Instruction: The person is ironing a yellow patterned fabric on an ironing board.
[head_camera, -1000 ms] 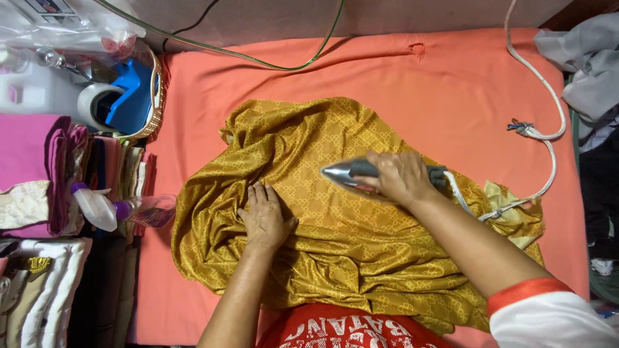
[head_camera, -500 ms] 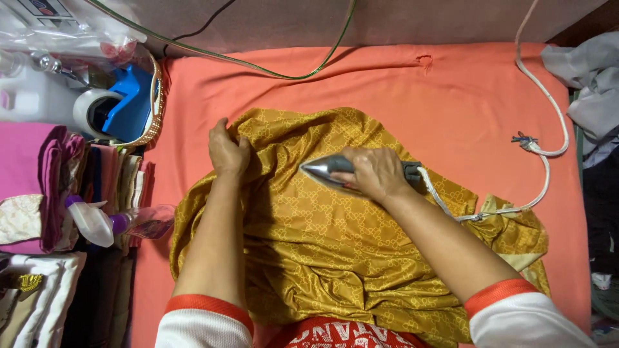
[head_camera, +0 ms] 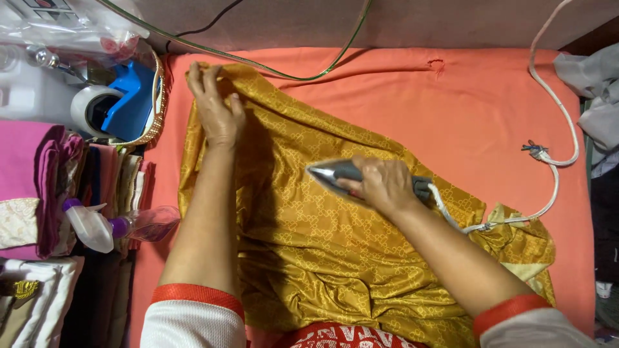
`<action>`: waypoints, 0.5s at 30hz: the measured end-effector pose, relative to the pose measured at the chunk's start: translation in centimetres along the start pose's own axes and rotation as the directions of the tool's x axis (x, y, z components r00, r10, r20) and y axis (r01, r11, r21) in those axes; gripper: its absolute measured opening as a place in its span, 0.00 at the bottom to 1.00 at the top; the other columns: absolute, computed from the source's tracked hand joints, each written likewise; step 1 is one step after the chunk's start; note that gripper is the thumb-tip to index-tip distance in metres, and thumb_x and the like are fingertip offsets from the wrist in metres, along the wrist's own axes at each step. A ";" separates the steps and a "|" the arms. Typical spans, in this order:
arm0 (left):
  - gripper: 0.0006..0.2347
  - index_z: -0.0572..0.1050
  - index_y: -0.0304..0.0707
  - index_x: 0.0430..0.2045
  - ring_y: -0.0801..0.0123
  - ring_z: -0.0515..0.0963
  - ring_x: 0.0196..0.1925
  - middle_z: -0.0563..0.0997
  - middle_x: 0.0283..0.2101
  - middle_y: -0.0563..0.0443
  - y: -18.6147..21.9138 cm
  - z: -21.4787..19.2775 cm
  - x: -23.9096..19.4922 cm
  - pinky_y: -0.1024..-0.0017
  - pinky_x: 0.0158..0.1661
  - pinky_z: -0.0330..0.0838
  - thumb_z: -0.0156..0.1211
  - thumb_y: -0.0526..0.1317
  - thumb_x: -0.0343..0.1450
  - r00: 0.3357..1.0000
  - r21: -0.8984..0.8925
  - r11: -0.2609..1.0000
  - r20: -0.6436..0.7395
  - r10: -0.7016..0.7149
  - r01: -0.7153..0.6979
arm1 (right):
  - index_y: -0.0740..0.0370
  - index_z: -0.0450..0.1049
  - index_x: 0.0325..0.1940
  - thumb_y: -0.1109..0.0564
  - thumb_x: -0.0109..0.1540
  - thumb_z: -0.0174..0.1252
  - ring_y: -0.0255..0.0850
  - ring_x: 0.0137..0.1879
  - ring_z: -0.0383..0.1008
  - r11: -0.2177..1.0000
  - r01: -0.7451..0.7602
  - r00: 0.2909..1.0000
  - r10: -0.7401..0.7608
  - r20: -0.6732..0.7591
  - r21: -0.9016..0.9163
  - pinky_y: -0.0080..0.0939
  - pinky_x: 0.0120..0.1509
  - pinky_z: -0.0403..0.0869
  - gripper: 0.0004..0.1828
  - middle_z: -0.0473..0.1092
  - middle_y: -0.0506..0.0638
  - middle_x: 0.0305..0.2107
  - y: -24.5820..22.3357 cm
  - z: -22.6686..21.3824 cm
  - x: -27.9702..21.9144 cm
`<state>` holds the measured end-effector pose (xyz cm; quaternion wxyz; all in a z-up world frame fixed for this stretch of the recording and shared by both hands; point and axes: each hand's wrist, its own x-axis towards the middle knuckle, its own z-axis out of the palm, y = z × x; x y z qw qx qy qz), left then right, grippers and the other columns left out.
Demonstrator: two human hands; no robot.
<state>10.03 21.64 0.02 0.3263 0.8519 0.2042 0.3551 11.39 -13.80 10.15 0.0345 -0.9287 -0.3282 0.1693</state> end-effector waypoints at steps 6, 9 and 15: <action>0.11 0.78 0.40 0.44 0.48 0.71 0.64 0.70 0.61 0.36 6.2 -1.3 -9.2 0.51 0.65 0.71 0.67 0.31 0.69 0.931 0.193 0.980 0.364 -0.019 -0.056 | 0.58 0.78 0.46 0.29 0.58 0.64 0.51 0.30 0.79 0.987 -0.153 0.962 0.139 -0.235 -0.043 0.54 0.33 0.73 0.31 0.77 0.57 0.25 3.8 -0.5 5.1; 0.13 0.81 0.33 0.44 0.55 0.78 0.54 0.82 0.48 0.38 9.9 -3.0 -17.1 0.54 0.60 0.72 0.65 0.43 0.72 0.798 0.083 0.994 0.603 0.005 -0.068 | 0.59 0.78 0.42 0.28 0.59 0.64 0.50 0.32 0.79 0.983 -0.180 0.965 0.168 -0.199 -0.042 0.54 0.36 0.73 0.31 0.78 0.55 0.26 3.1 0.6 3.6; 0.14 0.83 0.41 0.33 0.58 0.77 0.47 0.82 0.38 0.46 18.7 -9.3 -21.8 0.56 0.57 0.64 0.71 0.50 0.64 0.520 0.057 0.993 0.854 0.003 -0.100 | 0.59 0.78 0.48 0.31 0.62 0.58 0.39 0.19 0.74 0.997 -0.064 0.995 0.068 -0.078 0.053 0.43 0.19 0.71 0.29 0.78 0.53 0.25 0.6 2.9 -5.4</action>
